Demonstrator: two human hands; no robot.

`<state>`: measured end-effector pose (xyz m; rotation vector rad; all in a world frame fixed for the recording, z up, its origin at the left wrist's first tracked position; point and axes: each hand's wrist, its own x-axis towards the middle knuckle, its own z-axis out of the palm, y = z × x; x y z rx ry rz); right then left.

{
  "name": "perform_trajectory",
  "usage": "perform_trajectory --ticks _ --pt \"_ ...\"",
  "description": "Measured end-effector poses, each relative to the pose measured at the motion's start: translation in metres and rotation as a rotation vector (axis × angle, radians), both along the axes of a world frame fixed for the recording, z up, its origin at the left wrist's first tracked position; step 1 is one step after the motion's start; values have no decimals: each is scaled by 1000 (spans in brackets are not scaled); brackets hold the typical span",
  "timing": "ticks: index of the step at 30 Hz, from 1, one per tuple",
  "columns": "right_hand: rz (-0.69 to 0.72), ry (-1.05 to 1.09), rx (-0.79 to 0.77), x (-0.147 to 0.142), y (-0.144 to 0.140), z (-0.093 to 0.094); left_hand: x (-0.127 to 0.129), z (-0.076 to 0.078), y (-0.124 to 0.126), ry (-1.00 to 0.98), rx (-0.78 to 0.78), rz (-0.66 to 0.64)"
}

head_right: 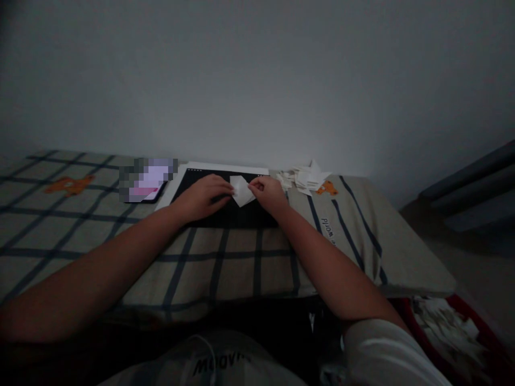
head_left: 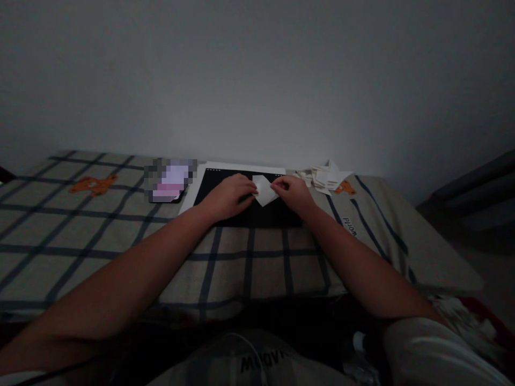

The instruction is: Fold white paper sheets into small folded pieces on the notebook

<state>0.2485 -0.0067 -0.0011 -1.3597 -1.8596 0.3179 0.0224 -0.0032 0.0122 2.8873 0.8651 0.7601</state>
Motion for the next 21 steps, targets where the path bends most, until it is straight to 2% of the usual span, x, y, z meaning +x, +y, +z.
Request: perform_trajectory --ticks 2,5,9,21 --pt "17 -60 39 2 2 -1 2 0 -1 150 31 -63" --pt "20 -124 87 4 4 -3 5 -6 1 276 39 -23" --pt "26 -205 142 6 5 -6 5 -11 3 292 5 -24" --pt "86 -454 265 10 4 -2 1 -11 -8 412 10 6"
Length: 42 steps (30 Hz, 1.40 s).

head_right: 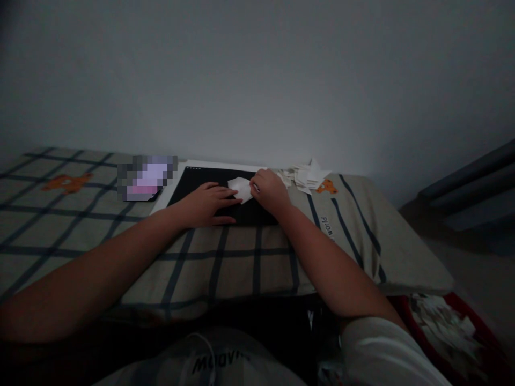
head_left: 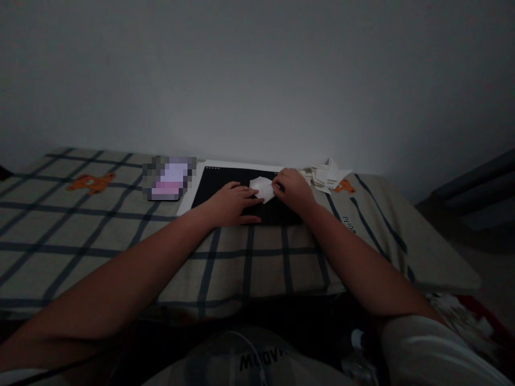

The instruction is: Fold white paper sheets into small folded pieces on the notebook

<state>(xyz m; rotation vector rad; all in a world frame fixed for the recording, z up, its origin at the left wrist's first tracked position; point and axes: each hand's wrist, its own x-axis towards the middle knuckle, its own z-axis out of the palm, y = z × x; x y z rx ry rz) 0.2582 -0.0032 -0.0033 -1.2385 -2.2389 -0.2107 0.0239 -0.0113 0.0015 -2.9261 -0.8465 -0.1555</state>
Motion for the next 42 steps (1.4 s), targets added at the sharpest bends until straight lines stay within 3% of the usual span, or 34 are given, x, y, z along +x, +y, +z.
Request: perform_trajectory --ticks 10,19,25,35,42 --pt "119 -171 -68 9 -2 6 2 -1 -8 -23 -9 44" --pt "67 -20 -136 9 5 -10 1 -4 -5 -22 -32 30" --pt "8 -149 -49 1 -2 -5 1 -5 -7 -3 -48 51" --pt "58 -444 49 -3 -18 11 5 -2 -13 54 -41 124" --pt "-2 -399 -4 -5 -12 2 5 -2 -13 65 -24 128"
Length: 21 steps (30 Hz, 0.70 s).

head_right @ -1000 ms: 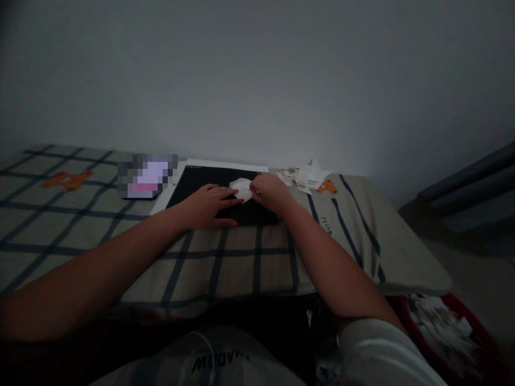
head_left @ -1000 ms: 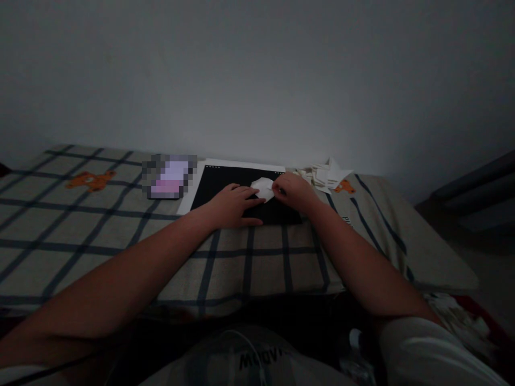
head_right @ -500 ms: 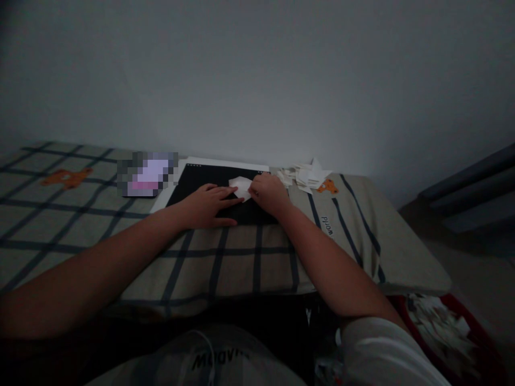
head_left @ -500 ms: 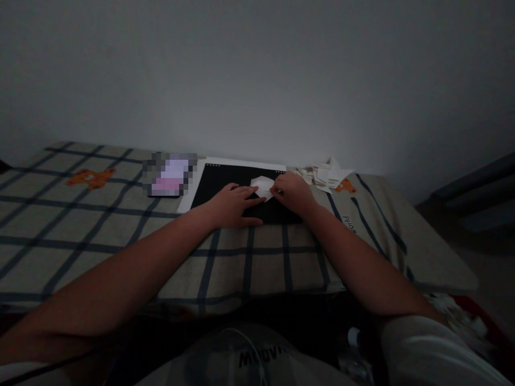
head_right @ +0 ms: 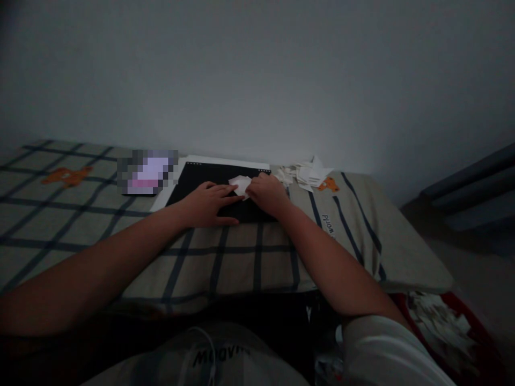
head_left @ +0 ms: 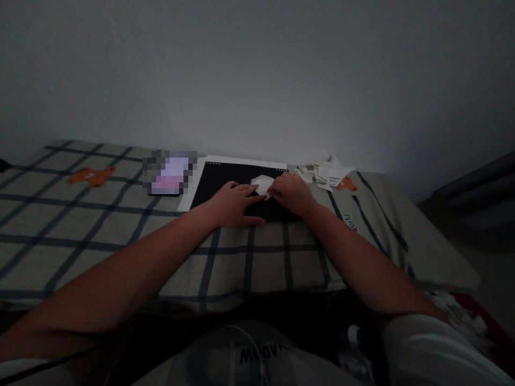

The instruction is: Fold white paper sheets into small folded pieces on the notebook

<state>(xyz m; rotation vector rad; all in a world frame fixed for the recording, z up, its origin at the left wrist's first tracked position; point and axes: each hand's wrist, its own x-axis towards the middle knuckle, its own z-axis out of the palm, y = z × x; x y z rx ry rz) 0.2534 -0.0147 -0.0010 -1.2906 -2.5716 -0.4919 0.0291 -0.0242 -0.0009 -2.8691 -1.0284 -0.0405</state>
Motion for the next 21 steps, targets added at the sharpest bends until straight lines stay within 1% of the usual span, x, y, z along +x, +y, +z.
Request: perform_trajectory --ticks 3,11,16,21 --pt "17 -3 -21 -1 0 0 0 0 0 8 2 2" --pt "112 -6 -69 0 -8 9 0 1 -1 9 -18 -7" --pt "137 -48 -133 -1 -10 12 1 0 1 5 -20 -6" --pt "132 -68 -167 0 -11 15 0 5 4 -22 -57 -13"
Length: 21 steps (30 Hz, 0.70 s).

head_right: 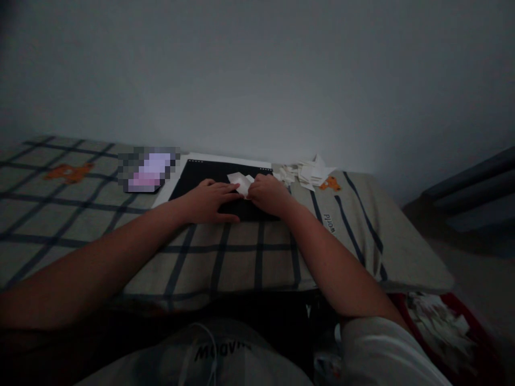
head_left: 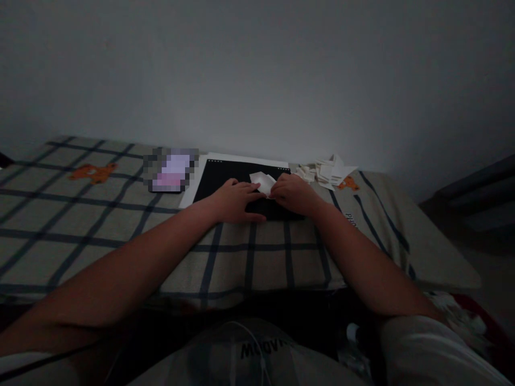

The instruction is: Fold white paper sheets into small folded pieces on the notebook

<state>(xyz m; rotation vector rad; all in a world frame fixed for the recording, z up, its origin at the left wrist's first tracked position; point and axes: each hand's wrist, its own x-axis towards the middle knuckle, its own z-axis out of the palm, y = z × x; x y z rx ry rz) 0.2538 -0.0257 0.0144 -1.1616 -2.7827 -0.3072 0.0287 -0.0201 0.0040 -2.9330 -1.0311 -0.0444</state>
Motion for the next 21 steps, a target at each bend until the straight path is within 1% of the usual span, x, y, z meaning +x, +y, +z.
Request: perform_trajectory --ticks 5,10,15,21 --pt "3 9 -12 1 1 -2 -2 4 3 -46 -21 61" --pt "21 15 -33 3 3 -2 -3 1 3 -13 -18 5" --pt "47 28 -40 4 2 -1 -2 0 3 18 -19 30" --pt "51 1 -38 3 2 -1 0 0 1 25 -2 29"
